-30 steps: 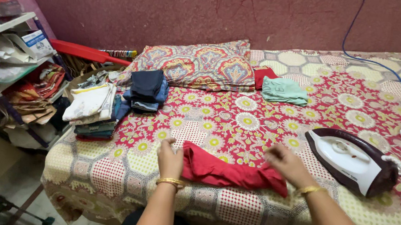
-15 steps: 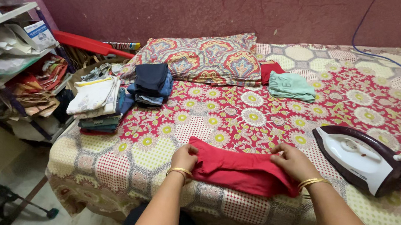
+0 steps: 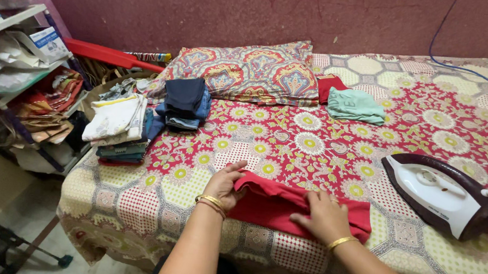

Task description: The person irons several small garments on a bed, including a white shirt with a cartoon print and a red t-shirt. They smooth each item, iron both sides, and fold them neatly before stacking them on the bed.

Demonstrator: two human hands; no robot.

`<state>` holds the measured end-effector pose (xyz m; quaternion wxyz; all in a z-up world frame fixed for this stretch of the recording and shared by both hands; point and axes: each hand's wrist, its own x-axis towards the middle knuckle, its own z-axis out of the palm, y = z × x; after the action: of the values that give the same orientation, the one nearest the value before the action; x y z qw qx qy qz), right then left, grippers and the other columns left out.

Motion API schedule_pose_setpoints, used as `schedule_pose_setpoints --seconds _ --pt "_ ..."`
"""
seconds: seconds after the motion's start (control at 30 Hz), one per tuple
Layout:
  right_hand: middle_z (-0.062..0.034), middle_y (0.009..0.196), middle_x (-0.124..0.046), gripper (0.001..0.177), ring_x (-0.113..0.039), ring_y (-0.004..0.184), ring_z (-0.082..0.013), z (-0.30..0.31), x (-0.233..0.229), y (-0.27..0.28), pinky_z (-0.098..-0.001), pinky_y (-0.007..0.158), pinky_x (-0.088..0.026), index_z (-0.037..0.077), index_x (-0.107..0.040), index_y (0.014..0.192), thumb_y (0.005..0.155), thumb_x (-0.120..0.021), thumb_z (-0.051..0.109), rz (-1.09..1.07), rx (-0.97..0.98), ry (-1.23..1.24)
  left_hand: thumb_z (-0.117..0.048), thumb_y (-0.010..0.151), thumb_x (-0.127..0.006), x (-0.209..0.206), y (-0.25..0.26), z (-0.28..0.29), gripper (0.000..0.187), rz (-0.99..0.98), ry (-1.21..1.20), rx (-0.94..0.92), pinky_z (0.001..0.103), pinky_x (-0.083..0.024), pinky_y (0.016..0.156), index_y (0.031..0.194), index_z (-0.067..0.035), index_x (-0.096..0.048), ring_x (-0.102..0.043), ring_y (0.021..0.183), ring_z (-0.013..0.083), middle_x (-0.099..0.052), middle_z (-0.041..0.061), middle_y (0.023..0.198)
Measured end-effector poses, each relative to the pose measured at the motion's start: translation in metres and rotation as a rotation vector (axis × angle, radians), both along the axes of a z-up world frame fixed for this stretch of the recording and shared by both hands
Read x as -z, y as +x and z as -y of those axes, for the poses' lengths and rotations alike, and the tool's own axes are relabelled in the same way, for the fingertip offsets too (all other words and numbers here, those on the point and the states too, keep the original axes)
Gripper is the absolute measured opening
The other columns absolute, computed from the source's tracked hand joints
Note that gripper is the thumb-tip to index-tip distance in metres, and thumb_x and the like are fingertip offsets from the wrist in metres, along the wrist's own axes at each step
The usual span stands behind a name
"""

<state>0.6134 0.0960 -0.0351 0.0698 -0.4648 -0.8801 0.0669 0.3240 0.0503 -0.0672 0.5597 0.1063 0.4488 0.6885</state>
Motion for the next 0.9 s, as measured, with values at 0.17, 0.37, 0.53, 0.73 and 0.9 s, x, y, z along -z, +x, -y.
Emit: schedule_pose_setpoints --seconds 0.17,0.37,0.53,0.73,0.9 --pt "-0.0067 0.104 -0.075 0.024 -0.072 0.100 -0.0274 -0.046 0.012 0.020 -0.0459 0.090 -0.055 0.017 -0.072 0.107 0.085 -0.069 0.025 -0.229 0.048 0.129 0.006 0.093 -0.058 -0.011 -0.005 0.005 0.040 0.050 0.024 -0.086 0.042 -0.061 0.080 0.131 -0.007 -0.061 -0.069 0.093 0.0217 -0.069 0.011 0.112" --pt "-0.0135 0.093 -0.075 0.019 -0.070 0.093 -0.0347 -0.127 -0.026 0.054 -0.0483 0.087 -0.054 0.017 -0.079 0.100 0.083 -0.070 0.019 -0.301 0.215 0.222 0.002 0.092 -0.055 -0.041 -0.035 -0.036 0.018 -0.115 0.029 -0.021 0.042 -0.062 0.075 0.107 -0.008 -0.060 -0.068 0.083 0.0186 -0.066 0.005 0.096" --pt "-0.0143 0.095 -0.075 0.014 -0.068 0.093 -0.0357 -0.199 -0.109 0.042 -0.0483 0.097 -0.048 0.015 -0.079 0.094 0.084 -0.070 0.011 -0.371 0.119 0.632 0.004 0.087 -0.056 -0.133 -0.057 -0.112 0.024 -0.188 0.333 -0.006 0.039 -0.063 0.062 0.109 -0.005 -0.058 -0.068 0.071 0.0179 -0.066 0.006 0.088" --pt "-0.0088 0.100 -0.071 0.011 -0.062 0.104 -0.0323 -0.216 -0.160 0.050 -0.0454 0.103 -0.045 0.016 -0.075 0.100 0.091 -0.071 0.012 -0.476 0.054 0.926 0.002 0.088 -0.064 -0.186 -0.073 -0.119 0.062 -0.666 0.521 -0.171 0.027 -0.055 0.065 0.148 -0.004 -0.050 -0.064 0.081 0.0122 -0.067 0.007 0.118" --pt "-0.0085 0.103 -0.065 0.009 -0.061 0.108 -0.0301 -0.184 -0.081 0.060 -0.0458 0.104 -0.047 0.016 -0.069 0.099 0.092 -0.073 0.016 -0.377 0.075 0.754 -0.005 0.088 -0.069 -0.084 -0.063 -0.092 0.067 -0.522 0.329 -0.046 0.028 -0.058 0.071 0.151 -0.010 -0.048 -0.066 0.091 0.0123 -0.060 0.007 0.133"
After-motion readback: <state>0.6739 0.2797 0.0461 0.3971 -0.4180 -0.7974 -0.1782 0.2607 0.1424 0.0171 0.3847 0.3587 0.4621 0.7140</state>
